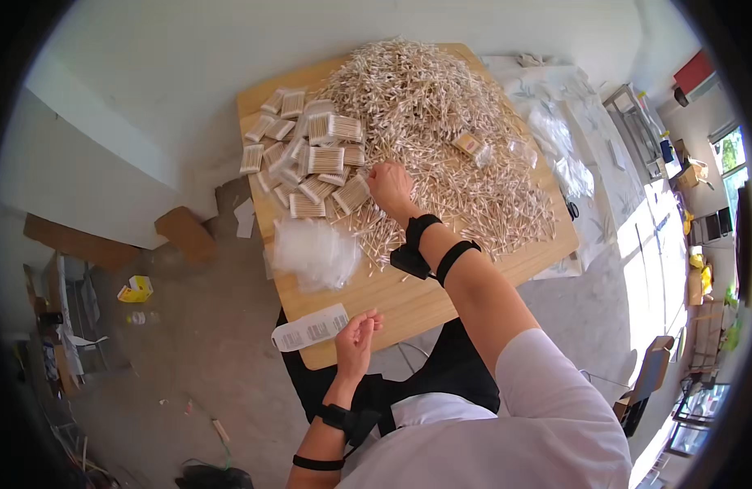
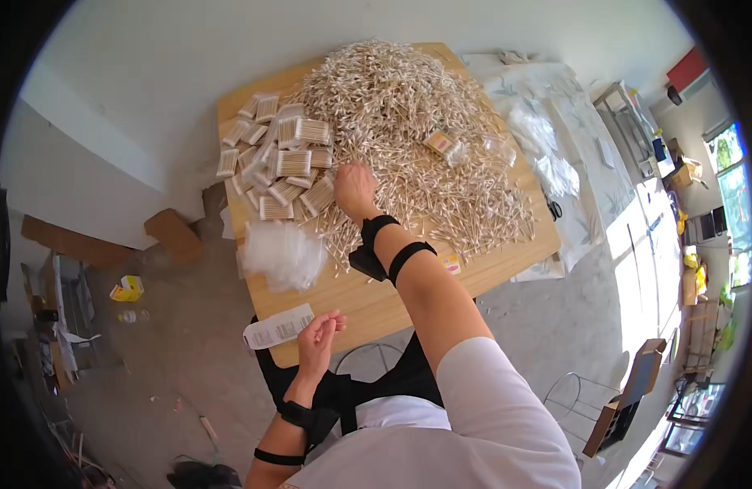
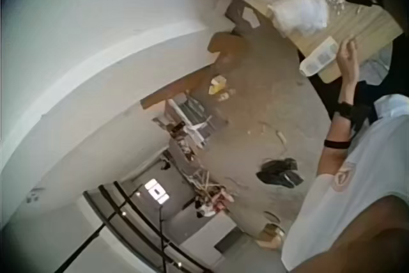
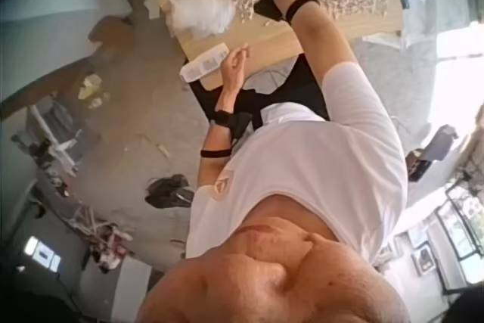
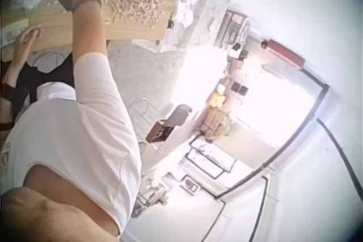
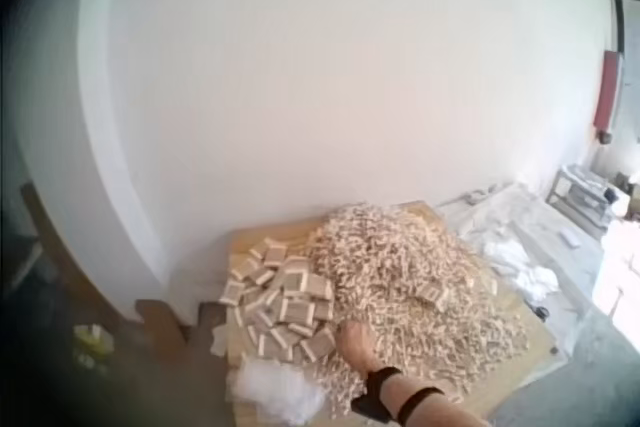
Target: The recorder is shown packing bundles of cotton swabs into small clear plastic bags and sealing them with small yellow labels.
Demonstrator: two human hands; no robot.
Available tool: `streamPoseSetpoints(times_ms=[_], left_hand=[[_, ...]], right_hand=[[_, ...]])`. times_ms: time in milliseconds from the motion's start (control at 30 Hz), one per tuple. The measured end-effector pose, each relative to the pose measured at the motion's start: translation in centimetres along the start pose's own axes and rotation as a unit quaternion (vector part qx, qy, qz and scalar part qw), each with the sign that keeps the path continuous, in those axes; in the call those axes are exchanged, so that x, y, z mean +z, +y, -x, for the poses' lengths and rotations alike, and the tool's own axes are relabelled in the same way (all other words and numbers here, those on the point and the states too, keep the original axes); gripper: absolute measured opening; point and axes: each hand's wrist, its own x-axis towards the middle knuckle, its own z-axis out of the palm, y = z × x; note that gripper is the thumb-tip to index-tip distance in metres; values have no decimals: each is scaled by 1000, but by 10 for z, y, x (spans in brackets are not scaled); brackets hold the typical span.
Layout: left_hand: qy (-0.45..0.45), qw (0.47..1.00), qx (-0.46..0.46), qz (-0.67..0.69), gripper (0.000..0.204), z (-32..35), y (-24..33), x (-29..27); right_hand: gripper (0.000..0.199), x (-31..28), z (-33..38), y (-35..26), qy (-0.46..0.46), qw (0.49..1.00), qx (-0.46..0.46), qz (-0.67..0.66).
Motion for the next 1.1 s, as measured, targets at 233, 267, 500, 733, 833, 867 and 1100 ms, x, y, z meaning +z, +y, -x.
streamPoseSetpoints(times_ms=[233, 267, 500, 733, 833, 867, 1100], left_hand=[[2, 998, 0, 66, 34, -15, 17, -4], [-6, 993, -15, 116, 37, -19, 20, -5], [-65, 874, -133, 462, 42, -27, 60, 12], [-17, 933, -184, 309, 51, 0, -9, 13], [25, 933, -186, 307, 67, 6, -18, 2], [18, 934, -188, 305, 67, 6, -18, 2], [119, 971, -201, 46, 70, 5, -6, 9]], right_hand=[[7, -54, 48, -20, 133, 958, -204, -152], [3, -63, 65, -21, 138, 935, -252, -208], [16, -82, 209, 22, 21, 906, -342, -250], [28, -45, 283, 59, -22, 931, -238, -276], [25, -31, 283, 66, -86, 932, -220, -276], [25, -30, 282, 71, -80, 934, -216, -274], [9, -18, 273, 81, -97, 941, -191, -262]])
